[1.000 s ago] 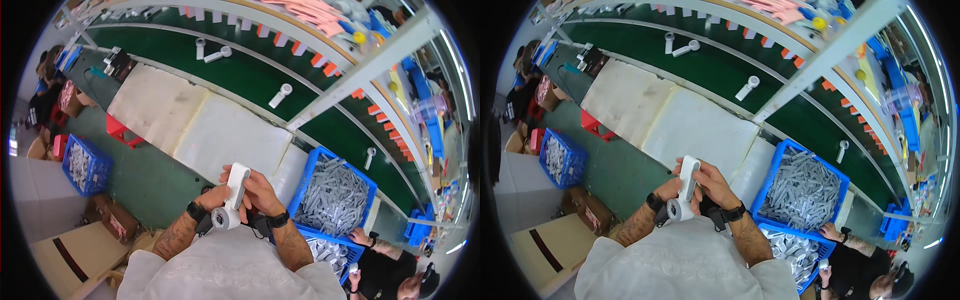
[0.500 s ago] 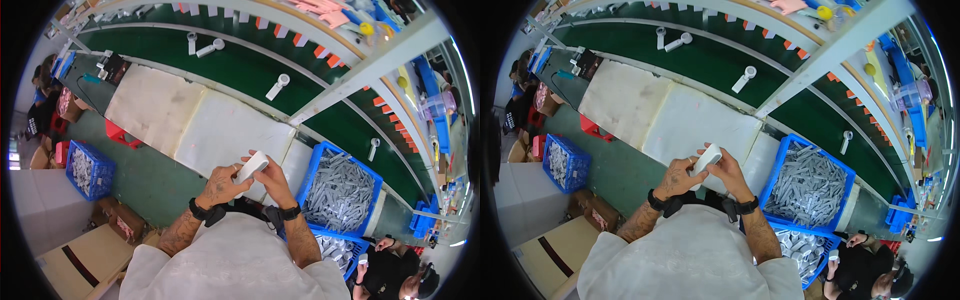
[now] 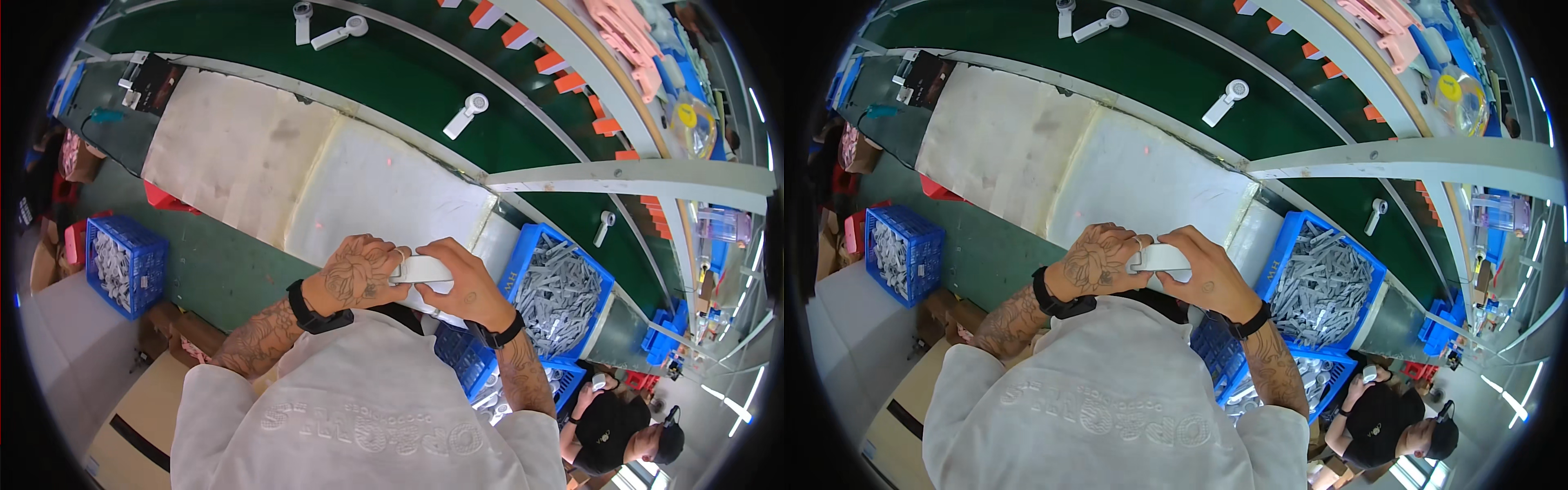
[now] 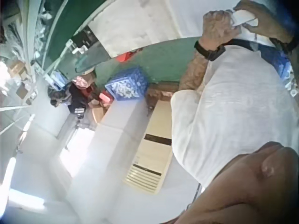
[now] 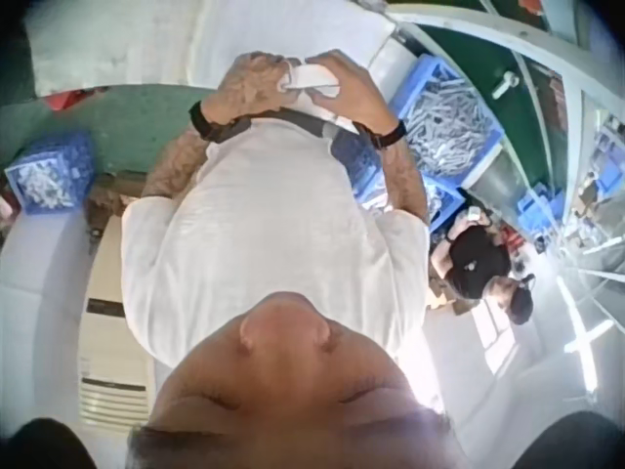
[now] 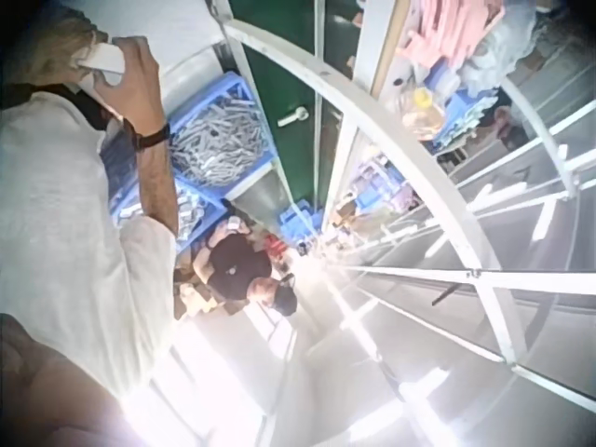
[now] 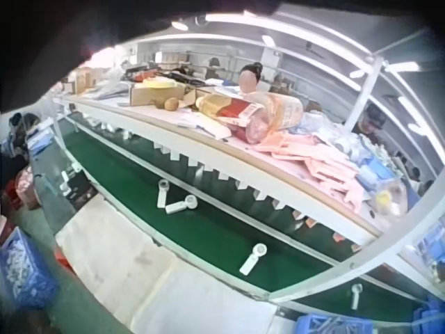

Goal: Assembling plastic components and metal strips at a factory workstation.

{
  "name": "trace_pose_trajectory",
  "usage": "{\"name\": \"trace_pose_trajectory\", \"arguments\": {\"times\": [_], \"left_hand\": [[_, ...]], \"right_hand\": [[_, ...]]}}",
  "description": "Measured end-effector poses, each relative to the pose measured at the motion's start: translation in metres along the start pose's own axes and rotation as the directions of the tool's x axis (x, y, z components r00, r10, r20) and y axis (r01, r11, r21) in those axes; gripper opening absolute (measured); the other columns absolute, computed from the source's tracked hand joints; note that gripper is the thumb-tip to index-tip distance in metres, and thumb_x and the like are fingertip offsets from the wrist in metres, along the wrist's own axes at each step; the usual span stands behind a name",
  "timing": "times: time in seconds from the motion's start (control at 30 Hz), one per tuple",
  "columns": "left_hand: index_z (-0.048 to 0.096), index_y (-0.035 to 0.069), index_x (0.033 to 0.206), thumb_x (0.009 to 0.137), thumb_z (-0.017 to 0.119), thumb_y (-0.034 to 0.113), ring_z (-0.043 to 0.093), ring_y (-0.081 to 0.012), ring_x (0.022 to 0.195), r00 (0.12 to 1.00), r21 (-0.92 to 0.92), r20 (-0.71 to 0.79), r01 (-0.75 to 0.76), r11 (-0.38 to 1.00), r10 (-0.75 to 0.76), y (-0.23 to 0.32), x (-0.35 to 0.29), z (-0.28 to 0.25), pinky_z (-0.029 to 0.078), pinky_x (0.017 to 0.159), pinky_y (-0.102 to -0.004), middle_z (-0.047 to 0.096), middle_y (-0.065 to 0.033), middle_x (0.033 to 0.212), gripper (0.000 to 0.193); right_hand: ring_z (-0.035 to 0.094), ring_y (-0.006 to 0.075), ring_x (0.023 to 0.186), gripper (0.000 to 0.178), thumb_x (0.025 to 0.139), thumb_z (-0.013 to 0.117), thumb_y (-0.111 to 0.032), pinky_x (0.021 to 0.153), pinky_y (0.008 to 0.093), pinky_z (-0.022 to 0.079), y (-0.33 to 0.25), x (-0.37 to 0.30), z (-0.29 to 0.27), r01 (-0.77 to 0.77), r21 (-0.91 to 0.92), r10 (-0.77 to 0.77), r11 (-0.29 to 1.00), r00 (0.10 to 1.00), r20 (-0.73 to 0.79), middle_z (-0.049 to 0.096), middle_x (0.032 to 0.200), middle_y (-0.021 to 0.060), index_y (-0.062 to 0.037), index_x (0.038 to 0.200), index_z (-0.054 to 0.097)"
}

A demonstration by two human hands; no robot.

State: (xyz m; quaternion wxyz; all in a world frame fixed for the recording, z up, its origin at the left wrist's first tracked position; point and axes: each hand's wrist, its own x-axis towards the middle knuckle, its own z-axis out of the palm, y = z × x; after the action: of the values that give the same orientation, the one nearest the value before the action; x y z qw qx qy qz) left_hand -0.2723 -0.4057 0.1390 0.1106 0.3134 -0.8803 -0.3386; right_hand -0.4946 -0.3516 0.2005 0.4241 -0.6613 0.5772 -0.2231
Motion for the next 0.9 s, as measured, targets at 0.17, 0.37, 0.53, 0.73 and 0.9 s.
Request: {"name": "trace_pose_trajectory", "arguments": {"times": [0.17,0.37,0.53,0.73,0.9], "left_hand": [[0.067,0.014,0.119,0.082,0.072,0.044,0.067,-0.0280,0.097,0.993,0.031,0.005,-0.117,0.993,0.117,-0.032,0.000,-0.015,0.051,0.089,-0.0422,0.068,-0.0082,0.107,0.048],[0.055,0.005,0.136,0.081,0.076,0.032,0.054,-0.0334,0.125,0.953,0.045,-0.029,-0.300,0.953,0.302,-0.072,0.028,-0.025,0.042,0.108,-0.0487,0.059,-0.0134,0.131,0.065],[0.063,0.004,0.130,0.091,0.073,0.031,0.058,-0.0363,0.123,0.969,-0.111,-0.231,0.064,0.992,-0.088,-0.071,0.003,-0.037,0.043,0.109,-0.0452,0.065,-0.0194,0.125,0.049],[0.069,0.012,0.114,0.092,0.071,0.037,0.064,-0.0306,0.109,0.991,-0.139,0.058,0.127,0.982,-0.120,-0.089,-0.053,0.010,0.050,0.097,-0.0410,0.070,-0.0067,0.110,0.034],[0.065,0.020,0.115,0.094,0.067,0.045,0.058,-0.0157,0.114,0.993,0.041,0.102,-0.060,0.997,0.055,-0.114,-0.073,0.068,0.043,0.102,-0.0288,0.064,0.0065,0.117,0.032]], "right_hand": [[0.071,0.0295,0.095,0.047,0.077,0.084,-0.013,0.085,0.0355,0.056,-0.003,0.017,0.011,-0.070,0.015,0.069,0.997,0.997,0.024,0.071,0.103,0.0142,-0.0034,0.119,0.067],[0.070,0.0208,0.082,0.040,0.088,0.081,-0.023,0.079,0.0341,0.057,0.042,0.034,0.056,-0.285,0.145,0.295,0.947,0.954,-0.052,0.072,0.103,0.0140,-0.0035,0.119,0.065],[0.059,0.0158,0.065,0.039,0.101,0.066,-0.036,0.057,0.0250,0.051,0.186,0.054,0.105,-0.096,0.989,0.731,0.112,0.682,-0.017,0.067,0.093,0.0105,-0.0072,0.126,0.061],[0.068,0.0235,0.086,0.048,0.099,0.066,-0.043,0.072,0.0342,0.061,0.267,0.129,0.036,0.129,0.926,0.803,0.354,0.466,-0.372,0.064,0.101,0.0121,-0.0005,0.120,0.059],[0.070,0.0219,0.092,0.041,0.102,0.057,-0.034,0.080,0.0353,0.058,0.261,0.083,0.078,0.078,0.834,0.426,0.546,0.832,-0.356,0.069,0.115,0.0111,0.0007,0.123,0.063]]}}
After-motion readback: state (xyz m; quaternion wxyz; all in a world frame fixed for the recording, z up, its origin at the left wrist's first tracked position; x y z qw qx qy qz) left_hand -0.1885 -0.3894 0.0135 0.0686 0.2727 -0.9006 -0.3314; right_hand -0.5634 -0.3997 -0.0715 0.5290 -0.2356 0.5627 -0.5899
